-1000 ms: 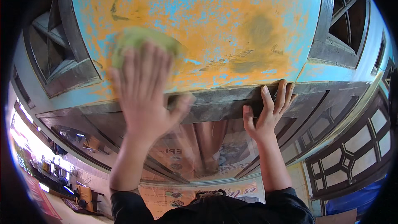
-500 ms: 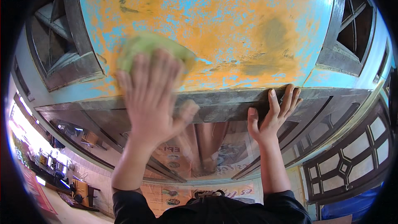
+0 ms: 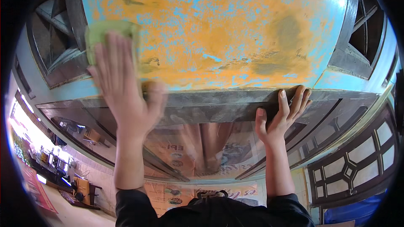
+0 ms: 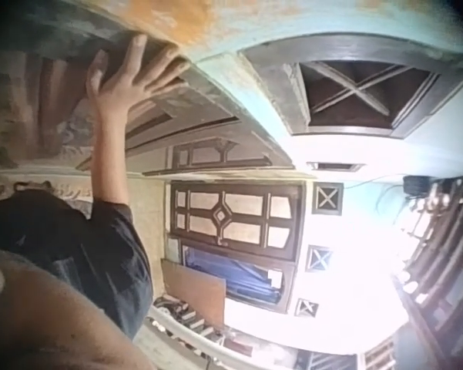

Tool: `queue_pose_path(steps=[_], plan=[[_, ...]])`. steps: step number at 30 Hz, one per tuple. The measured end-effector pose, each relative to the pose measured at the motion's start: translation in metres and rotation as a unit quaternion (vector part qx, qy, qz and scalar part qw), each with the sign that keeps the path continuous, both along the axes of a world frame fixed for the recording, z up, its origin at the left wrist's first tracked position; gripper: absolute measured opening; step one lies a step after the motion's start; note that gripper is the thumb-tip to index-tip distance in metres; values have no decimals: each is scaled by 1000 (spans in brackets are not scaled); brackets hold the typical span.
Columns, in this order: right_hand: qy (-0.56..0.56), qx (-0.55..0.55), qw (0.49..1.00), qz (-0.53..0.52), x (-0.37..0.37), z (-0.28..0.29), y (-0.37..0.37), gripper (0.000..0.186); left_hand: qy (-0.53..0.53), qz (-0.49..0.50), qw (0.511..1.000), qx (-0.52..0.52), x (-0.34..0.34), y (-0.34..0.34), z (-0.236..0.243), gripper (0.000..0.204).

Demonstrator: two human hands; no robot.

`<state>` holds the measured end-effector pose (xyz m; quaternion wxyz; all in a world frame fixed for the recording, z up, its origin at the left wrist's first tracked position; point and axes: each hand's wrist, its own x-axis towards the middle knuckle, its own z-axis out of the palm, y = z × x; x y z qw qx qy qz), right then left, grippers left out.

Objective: Sanding the surface of a wooden cabinet with sandpaper.

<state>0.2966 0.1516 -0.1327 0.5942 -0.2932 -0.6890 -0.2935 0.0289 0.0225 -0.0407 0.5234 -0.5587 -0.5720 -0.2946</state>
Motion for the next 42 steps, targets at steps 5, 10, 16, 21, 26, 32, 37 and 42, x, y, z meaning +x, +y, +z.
queue_pose_path(steps=[5,10,16,21,26,32,37,42], plan=[[42,-4,999,27,-4,-4,4,55,-13,-47,999,9,32,1,-33,78],[36,-6,999,26,-2,-7,5,54,-114,-87,984,104,-16,-4,-6,77],[34,-9,999,37,-5,-4,4,55,52,-24,998,-27,3,-7,-34,73],[10,-4,1000,10,-1,0,-2,58,-106,-61,992,38,16,-7,-44,79],[3,-11,1000,6,1,-5,-1,57,-162,-74,979,99,-4,-7,-38,82],[11,-6,1000,13,-6,-2,-5,58,-66,-36,995,-67,33,-18,-53,83],[-1,-6,1000,-3,1,-6,0,58,-166,-53,984,35,11,-13,-48,84],[-4,-4,1000,-14,1,-6,1,59,-157,-83,984,18,-5,-27,-55,80]])
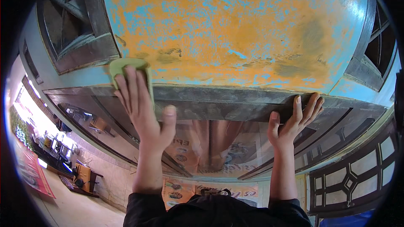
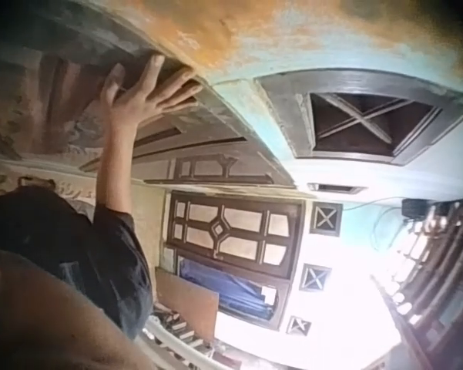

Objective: Sanding the surface of a wooden cabinet with sandpaper.

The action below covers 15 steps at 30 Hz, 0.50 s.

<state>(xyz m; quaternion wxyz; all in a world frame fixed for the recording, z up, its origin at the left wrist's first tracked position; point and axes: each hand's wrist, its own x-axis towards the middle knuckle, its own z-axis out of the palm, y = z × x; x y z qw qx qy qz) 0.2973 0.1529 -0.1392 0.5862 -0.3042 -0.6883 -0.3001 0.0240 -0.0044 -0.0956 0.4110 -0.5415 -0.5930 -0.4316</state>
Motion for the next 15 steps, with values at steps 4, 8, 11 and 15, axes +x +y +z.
queue_pose_path(steps=[4,8,11,15], plan=[[6,-1,1000,5,-6,3,-3,59,-9,1,1000,17,13,13,-2,82],[4,9,1000,6,-3,4,-3,59,134,70,983,-103,27,13,-3,84],[1,-2,1000,1,0,1,-3,59,22,37,999,-10,-3,11,14,86],[5,4,1000,10,-5,3,-4,59,91,35,994,-50,39,17,-4,86]])
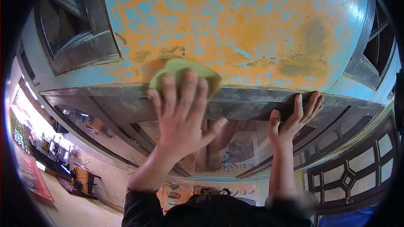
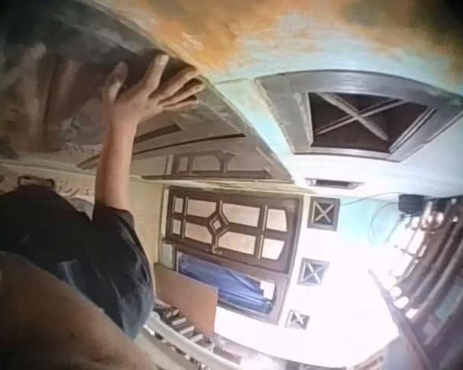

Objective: Sanding the surface of a wooden cabinet with sandpaper.

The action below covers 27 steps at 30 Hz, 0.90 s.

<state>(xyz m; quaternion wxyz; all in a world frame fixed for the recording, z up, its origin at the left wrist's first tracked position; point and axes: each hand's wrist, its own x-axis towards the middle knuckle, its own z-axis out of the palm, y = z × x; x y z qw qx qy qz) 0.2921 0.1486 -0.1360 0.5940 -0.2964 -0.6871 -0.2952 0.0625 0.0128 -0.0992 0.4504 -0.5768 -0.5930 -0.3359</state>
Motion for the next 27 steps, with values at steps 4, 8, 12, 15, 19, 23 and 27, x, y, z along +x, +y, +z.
queue_pose_path(steps=[4,8,12,15,19,23,27], plan=[[17,-13,1000,21,3,-7,6,59,48,4,998,-51,-11,1,27,81],[23,-9,999,31,3,-4,5,60,59,27,998,-4,-9,7,65,74],[5,-19,1000,13,0,-1,-1,61,75,-19,997,-29,39,37,38,66],[-10,-53,998,35,7,-1,-8,59,169,-26,985,15,50,46,20,52],[37,-109,983,146,19,17,-29,51,148,-128,980,29,39,37,24,37],[45,-84,946,310,27,24,-46,53,160,-260,950,-59,25,6,35,26],[-49,-143,850,505,22,30,-77,48,125,-350,924,-87,14,-19,18,21]])
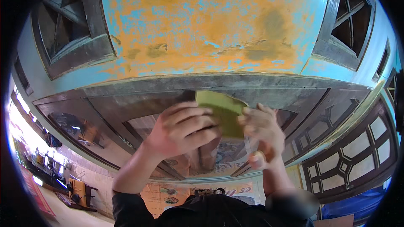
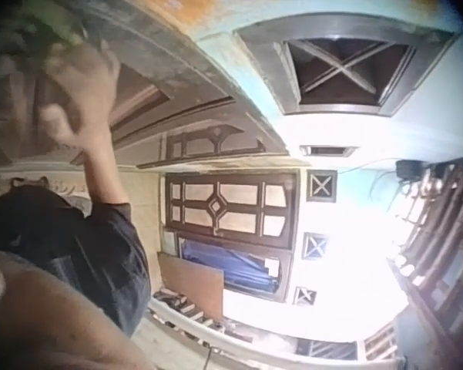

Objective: Sanding the surface of a wooden cabinet with sandpaper.

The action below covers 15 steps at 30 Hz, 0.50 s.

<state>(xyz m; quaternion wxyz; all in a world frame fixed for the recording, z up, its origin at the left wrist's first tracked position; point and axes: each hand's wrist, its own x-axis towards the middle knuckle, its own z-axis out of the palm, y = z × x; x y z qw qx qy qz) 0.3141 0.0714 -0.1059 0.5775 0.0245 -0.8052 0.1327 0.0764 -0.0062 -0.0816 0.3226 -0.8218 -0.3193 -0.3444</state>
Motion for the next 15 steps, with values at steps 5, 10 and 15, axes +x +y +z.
queue_pose_path(steps=[5,10,15], plan=[[-197,-90,974,65,-19,4,-15,39,-51,-5,996,70,1,-22,-12,19],[-222,-178,941,184,-31,-7,-23,46,-109,7,991,81,-6,-32,-30,25],[-238,-244,898,278,-47,-17,-36,55,-184,-72,977,77,5,-20,-48,27]])
